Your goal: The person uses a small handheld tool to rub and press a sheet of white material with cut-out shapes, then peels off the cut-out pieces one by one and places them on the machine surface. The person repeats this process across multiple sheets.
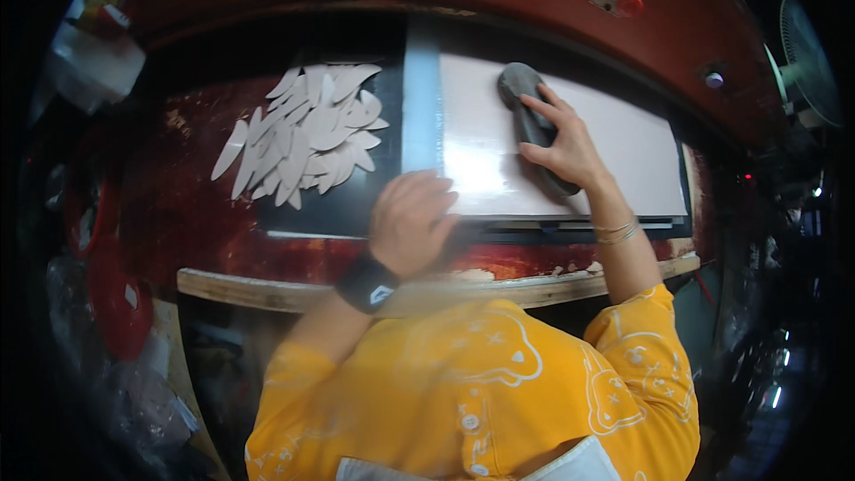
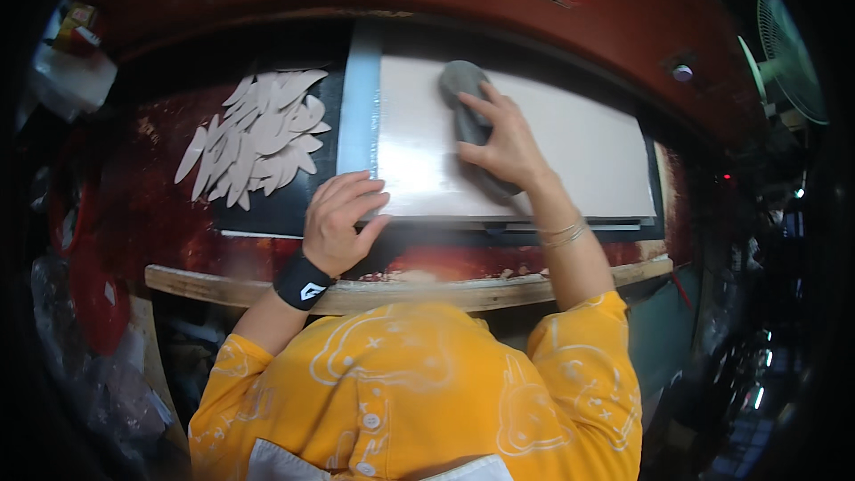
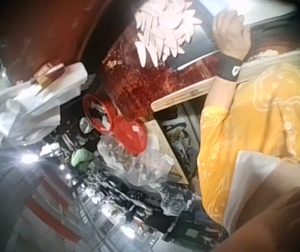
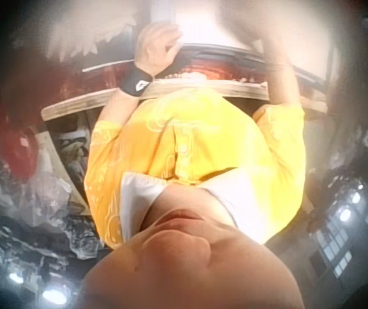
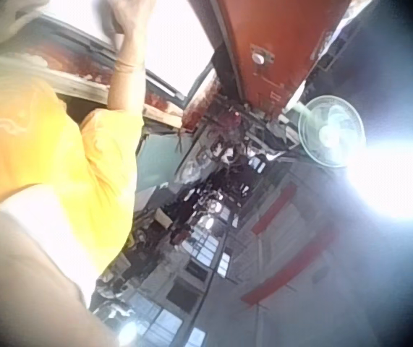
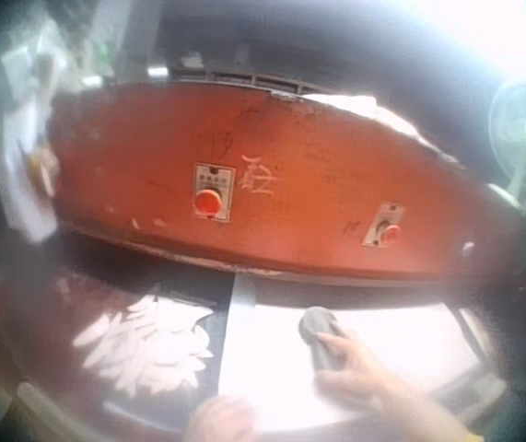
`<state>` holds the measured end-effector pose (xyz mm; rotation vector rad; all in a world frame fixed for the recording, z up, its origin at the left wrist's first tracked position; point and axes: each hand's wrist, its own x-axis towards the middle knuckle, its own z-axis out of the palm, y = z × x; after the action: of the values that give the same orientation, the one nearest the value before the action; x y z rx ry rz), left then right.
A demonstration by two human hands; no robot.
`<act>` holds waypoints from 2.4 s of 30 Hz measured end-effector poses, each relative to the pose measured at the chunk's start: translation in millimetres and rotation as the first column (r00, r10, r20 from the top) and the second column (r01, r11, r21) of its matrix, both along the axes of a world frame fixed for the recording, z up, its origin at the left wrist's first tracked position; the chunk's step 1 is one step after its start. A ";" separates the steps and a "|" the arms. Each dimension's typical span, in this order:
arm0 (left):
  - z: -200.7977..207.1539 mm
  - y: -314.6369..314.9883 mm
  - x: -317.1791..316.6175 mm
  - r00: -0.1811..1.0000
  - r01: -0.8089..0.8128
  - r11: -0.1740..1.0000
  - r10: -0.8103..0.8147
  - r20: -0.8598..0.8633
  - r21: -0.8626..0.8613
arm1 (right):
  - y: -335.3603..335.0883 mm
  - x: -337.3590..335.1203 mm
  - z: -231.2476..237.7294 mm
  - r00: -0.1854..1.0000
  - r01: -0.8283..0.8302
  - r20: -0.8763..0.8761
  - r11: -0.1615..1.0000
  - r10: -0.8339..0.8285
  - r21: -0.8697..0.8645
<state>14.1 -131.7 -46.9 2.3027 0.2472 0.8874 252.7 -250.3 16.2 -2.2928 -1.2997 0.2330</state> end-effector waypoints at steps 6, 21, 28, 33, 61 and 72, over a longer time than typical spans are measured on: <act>-3.0 -2.5 5.5 0.998 -0.044 0.998 0.046 0.034 -0.045 | 39.4 -45.1 0.4 0.999 0.036 0.022 0.995 -0.039 0.098; -3.2 -3.0 8.5 0.996 -0.087 0.993 0.089 0.023 -0.074 | 68.9 -70.2 -22.0 0.966 0.090 0.233 0.991 -0.112 0.101; 2.5 -2.3 9.3 0.997 -0.079 0.994 0.078 -0.013 -0.078 | 67.5 -72.8 -17.8 0.971 0.091 0.220 0.995 -0.096 0.032; 4.7 -3.8 6.5 0.997 -0.063 0.996 0.061 -0.038 -0.060 | 32.5 -41.7 -14.6 0.999 0.019 0.023 0.975 -0.025 0.223; -25.9 -115.7 -25.9 0.989 -0.050 0.998 0.054 -0.139 0.033 | -255.7 32.4 -39.7 0.835 0.495 -0.268 0.441 -0.481 0.749; -27.2 -126.5 -30.6 0.981 -0.110 0.993 0.117 -0.156 0.051 | -228.3 -104.0 -47.5 0.995 -0.063 0.072 0.996 0.068 -0.060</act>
<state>-16.5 -258.2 -74.1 2.4218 0.4371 0.7709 148.6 -478.7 -31.2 -2.3296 -1.4244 0.2120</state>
